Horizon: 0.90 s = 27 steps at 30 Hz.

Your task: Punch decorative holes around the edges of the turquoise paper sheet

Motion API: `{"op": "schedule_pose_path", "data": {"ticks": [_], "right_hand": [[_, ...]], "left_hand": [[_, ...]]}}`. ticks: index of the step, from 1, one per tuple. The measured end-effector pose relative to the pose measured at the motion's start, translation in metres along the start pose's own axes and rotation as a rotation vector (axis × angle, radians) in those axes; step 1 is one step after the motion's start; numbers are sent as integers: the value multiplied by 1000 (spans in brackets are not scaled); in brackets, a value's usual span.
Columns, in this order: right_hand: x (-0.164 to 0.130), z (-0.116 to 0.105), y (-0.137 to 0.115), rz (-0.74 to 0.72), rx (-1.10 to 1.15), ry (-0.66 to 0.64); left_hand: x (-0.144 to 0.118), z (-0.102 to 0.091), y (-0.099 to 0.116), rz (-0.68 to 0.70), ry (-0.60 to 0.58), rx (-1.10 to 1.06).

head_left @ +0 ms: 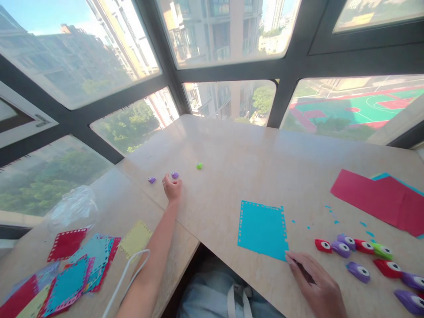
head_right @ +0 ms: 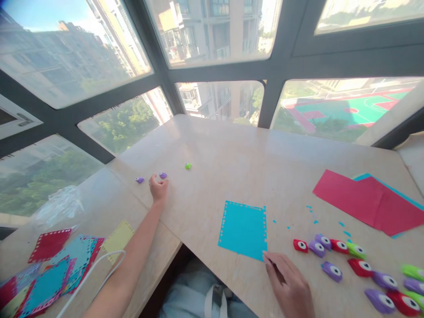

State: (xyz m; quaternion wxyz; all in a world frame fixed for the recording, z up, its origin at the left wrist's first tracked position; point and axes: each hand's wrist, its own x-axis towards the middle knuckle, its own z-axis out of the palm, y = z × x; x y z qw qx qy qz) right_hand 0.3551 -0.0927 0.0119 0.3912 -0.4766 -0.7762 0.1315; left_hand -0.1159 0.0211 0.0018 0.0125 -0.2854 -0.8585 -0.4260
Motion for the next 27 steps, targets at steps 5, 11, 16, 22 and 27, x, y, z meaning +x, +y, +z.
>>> {"op": "schedule_pose_path", "data": {"ticks": [5,11,16,22,27], "right_hand": [[-1,2,0,5,-12,12],[-2,4,1,41,-6,-3],[0,3,-1,77,25,-18],[2,3,-7,146,85,-26],[3,2,-9,181,128,-12]], "left_hand": [[18,3,0,39,-45,56],[7,1,0,127,-111,69],[-15,-1,9,208,-174,-19],[-70,6,39,408,-125,-202],[-139,1,82,580,-302,-436]]}}
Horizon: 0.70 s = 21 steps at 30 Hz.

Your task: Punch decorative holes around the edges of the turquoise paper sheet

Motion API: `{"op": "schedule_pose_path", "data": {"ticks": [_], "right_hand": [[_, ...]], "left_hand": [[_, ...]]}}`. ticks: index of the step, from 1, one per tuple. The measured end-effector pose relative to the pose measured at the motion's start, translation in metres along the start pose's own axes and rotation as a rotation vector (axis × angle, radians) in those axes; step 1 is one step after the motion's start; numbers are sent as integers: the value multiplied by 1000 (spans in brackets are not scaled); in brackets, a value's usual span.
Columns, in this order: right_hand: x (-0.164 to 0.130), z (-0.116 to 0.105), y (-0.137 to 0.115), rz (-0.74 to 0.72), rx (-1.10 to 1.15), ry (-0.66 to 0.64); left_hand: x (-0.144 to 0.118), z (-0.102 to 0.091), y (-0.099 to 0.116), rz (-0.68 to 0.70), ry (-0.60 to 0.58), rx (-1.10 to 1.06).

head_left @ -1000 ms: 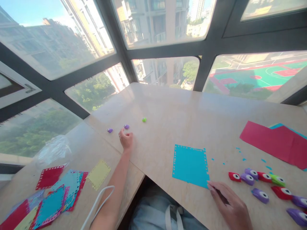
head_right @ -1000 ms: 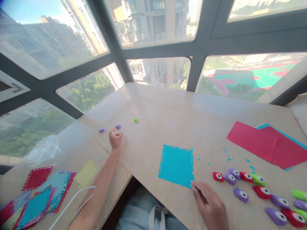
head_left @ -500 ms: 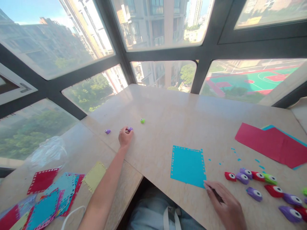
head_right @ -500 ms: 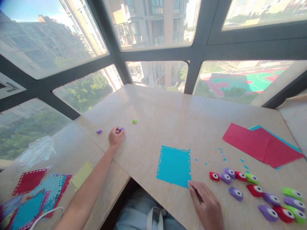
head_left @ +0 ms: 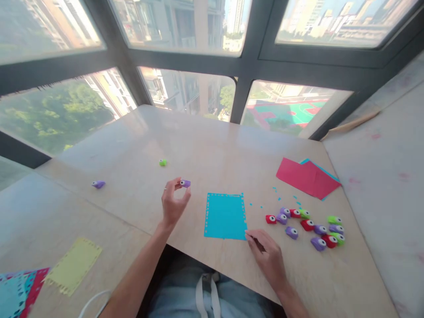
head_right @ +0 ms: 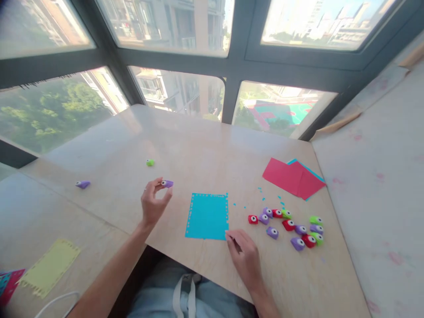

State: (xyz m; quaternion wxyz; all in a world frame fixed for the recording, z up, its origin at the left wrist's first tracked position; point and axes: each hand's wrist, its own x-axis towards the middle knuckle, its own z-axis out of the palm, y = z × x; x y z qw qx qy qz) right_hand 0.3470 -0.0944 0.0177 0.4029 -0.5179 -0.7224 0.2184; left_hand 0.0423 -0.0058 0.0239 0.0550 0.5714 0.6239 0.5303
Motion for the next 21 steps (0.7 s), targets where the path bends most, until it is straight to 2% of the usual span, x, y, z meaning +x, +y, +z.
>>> {"op": "schedule_pose_path", "data": {"ticks": [4,7,13,18,21], "right_hand": [[1,0,-3,40,55,25],[-2,0,-6,83,85,45],[-17,1,-16,215,159,31],[-26,5,-21,324,257,-12],[-23,6,-21,333,237,-17]], "left_hand": [[-31,22,51,131,-203,-128],[-59,35,73,220,-342,-213],[-98,43,88,211,-461,-227],[-112,38,99,241,-546,-257],[-117,40,104,252,-530,-259]]}}
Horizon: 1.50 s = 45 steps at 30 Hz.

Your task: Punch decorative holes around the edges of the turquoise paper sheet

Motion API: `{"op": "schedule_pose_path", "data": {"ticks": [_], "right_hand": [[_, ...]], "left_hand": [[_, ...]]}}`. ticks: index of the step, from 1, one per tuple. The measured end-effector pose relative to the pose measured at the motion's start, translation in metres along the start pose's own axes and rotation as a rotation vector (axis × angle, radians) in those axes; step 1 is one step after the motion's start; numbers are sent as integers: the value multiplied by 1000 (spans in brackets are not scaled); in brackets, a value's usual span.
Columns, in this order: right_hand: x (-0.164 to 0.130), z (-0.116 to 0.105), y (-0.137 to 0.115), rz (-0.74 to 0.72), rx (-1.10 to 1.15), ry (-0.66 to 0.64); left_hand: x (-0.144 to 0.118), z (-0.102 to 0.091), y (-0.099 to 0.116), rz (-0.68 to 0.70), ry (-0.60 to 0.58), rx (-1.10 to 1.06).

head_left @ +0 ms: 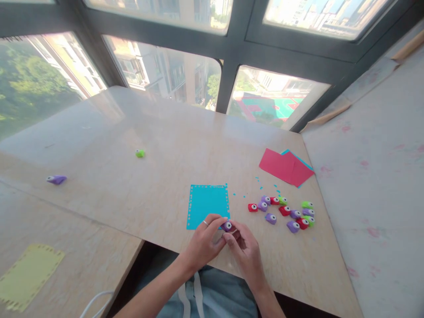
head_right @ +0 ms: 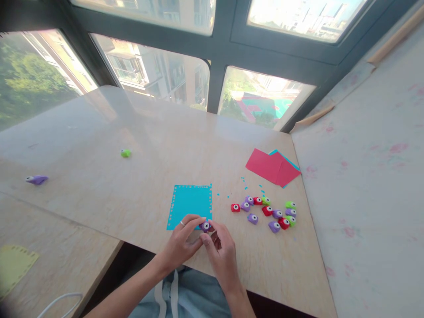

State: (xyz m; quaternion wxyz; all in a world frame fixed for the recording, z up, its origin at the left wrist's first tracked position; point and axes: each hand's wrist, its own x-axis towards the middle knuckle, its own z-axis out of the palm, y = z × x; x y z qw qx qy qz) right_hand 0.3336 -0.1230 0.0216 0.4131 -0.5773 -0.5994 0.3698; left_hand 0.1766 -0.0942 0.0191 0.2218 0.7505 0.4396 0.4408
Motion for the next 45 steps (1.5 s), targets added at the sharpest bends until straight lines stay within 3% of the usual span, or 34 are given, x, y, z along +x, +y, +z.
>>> {"op": "schedule_pose_path", "data": {"ticks": [13,18,24,32,37,45], "right_hand": [[10,-17,-2,10,-4,-47],[19,-33,5,10,-79,30],[34,-48,11,-228,-296,17],[39,-43,16,-355,-424,-80],[40,-40,23,-336,-402,-57],[46,-34,27,-286,-352,-71]], "left_hand": [[-1,1,2,-10,-141,-117],[3,-4,-3,28,-124,169],[11,-3,-9,-6,-229,338],[17,-1,-11,-30,-193,349],[16,-3,-20,-30,-171,261],[16,-5,-22,-30,-250,224]]}}
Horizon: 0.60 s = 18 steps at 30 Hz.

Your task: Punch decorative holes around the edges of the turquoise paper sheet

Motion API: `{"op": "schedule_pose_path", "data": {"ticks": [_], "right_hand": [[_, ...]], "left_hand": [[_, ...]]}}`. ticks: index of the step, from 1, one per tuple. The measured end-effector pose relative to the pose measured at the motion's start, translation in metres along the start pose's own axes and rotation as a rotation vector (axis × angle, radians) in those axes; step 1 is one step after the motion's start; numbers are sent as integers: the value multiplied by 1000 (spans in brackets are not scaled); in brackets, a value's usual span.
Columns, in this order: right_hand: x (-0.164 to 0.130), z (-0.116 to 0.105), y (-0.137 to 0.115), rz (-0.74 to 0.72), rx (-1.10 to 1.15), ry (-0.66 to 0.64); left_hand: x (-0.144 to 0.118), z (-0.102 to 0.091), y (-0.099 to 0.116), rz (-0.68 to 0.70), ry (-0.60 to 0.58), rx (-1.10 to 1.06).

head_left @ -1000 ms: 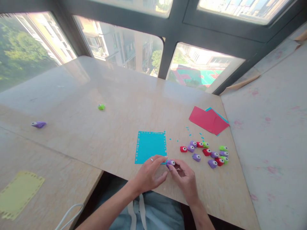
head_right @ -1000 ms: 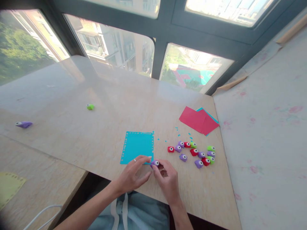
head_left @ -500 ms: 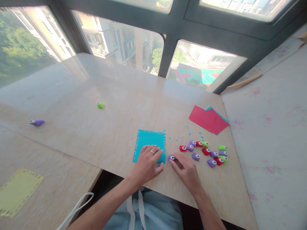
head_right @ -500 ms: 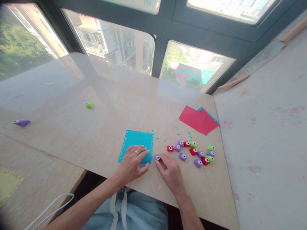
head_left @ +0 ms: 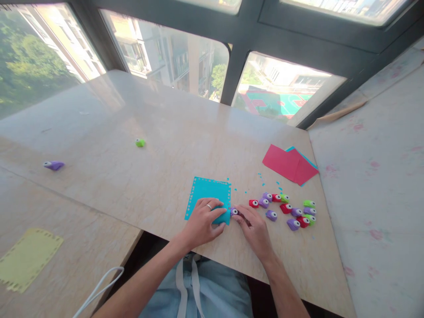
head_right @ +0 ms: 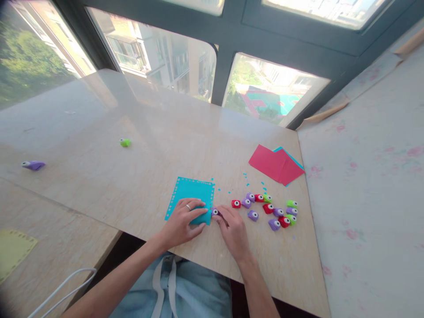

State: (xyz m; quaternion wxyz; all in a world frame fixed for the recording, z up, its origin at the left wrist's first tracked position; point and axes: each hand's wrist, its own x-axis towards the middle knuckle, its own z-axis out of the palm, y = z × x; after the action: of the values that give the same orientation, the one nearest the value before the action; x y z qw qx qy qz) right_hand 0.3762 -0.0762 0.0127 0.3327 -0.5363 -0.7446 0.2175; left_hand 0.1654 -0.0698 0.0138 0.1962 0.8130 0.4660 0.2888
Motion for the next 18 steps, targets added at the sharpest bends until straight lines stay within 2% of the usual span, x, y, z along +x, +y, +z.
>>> {"op": "schedule_pose_path", "data": {"ticks": [5,10,18], "right_hand": [[0,-1,-4,42,-10,-11],[4,-7,-9,26,18,-117],[8,-13,-8,53,18,-197]], "left_hand": [[0,-1,2,-5,-11,10],[1,-3,3,-25,-17,0],[0,1,1,-31,-13,-7]]}}
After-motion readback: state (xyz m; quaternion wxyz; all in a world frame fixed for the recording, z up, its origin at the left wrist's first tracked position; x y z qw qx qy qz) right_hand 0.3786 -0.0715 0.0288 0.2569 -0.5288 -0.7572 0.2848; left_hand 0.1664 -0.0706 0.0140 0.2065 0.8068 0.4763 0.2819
